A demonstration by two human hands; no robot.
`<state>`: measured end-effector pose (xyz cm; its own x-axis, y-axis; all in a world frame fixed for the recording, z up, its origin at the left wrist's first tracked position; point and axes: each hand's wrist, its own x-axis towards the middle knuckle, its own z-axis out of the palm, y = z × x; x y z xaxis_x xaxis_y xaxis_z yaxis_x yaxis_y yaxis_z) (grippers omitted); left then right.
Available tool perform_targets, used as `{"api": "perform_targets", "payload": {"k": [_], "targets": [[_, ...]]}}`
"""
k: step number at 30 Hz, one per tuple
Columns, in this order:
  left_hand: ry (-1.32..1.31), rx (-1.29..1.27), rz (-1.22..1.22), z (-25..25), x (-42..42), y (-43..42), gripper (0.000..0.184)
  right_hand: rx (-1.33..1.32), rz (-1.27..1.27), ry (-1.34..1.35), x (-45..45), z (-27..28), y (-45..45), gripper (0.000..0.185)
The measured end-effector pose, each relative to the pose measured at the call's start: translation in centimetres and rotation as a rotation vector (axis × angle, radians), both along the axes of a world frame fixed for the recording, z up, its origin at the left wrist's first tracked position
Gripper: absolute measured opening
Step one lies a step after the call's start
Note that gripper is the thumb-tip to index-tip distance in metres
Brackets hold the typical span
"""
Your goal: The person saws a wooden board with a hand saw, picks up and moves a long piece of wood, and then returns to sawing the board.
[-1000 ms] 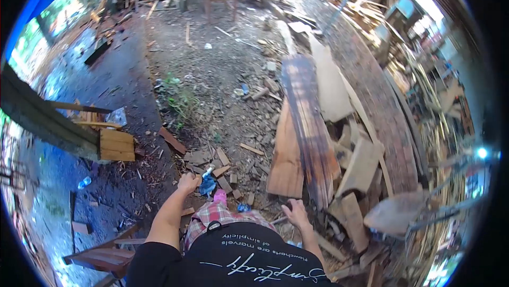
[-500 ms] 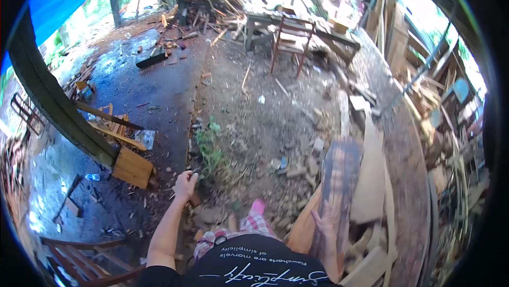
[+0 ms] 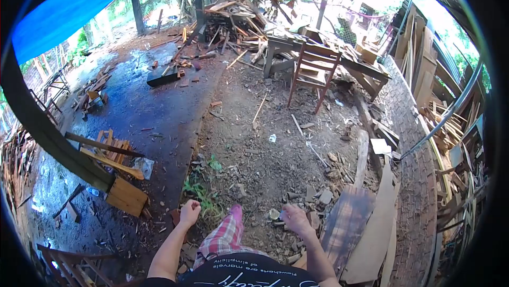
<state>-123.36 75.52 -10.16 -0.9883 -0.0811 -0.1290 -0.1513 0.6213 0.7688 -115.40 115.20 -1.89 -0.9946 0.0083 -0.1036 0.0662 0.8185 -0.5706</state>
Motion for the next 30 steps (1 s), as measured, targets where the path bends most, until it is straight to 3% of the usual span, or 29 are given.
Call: {"api": "perform_targets", "payload": {"k": [4, 7, 10, 12, 14, 16, 21, 23, 25, 26, 27, 28, 29, 30], "targets": [[-0.166, 0.047, 0.017, -3.5, -6.7, 2.1, 0.023, 0.052, 0.178, -0.187, -9.0, -3.1, 2.8, 0.029], [-0.292, 0.033, 0.047, -7.1, -13.9, 4.2, 0.026, 0.146, 0.178, -0.222, -15.5, -4.5, 5.1, 0.029], [-0.358, 0.022, 0.051, -9.1, -20.7, 7.6, 0.026, 0.253, 0.161, -0.399, -22.2, -2.9, 7.0, 0.034], [-0.363, 0.137, 0.012, -8.8, -26.1, 9.9, 0.027, 0.125, 0.273, -0.330, -26.7, -4.1, 8.9, 0.035], [-0.360, 0.040, -0.064, -5.6, -30.6, 12.5, 0.029, 0.085, 0.269, -0.324, -30.6, -3.7, 9.3, 0.036], [-0.429, 0.204, -0.179, -4.6, -34.8, 14.2, 0.030, 0.187, 0.242, -0.450, -34.2, -3.0, 9.3, 0.040], [-0.439, 0.179, -0.184, -5.7, -43.6, 16.7, 0.030, 0.045, 0.387, -0.706, -41.7, -7.7, 11.6, 0.051], [-0.451, 0.097, -0.168, -8.1, -45.7, 17.1, 0.031, -0.218, 0.372, -1.191, -44.3, -12.1, 13.5, 0.058], [-0.458, 0.052, -0.254, -10.8, -47.5, 17.0, 0.034, -0.310, 0.546, -1.037, -48.6, -17.3, 16.3, 0.060], [-0.691, 0.168, -0.374, -14.2, -48.8, 16.2, 0.041, -0.387, 0.701, -0.889, -50.4, -19.1, 17.8, 0.063], [-0.667, 0.253, -0.252, -10.3, -48.7, 17.2, 0.050, -0.360, 0.742, -0.865, -52.9, -20.4, 18.7, 0.066], [-0.552, 0.120, -0.312, -15.0, -48.8, 16.3, 0.057, -0.338, 0.781, -0.844, -55.8, -21.1, 19.3, 0.069], [-0.676, -0.044, -0.327, -14.1, -49.2, 16.8, 0.058, -0.366, 0.718, -1.033, -58.9, -21.6, 20.2, 0.070], [-0.802, 0.047, -0.313, -13.2, -49.1, 17.0, 0.056, -0.410, 0.645, -1.236, -60.6, -22.3, 20.4, 0.070]]}}
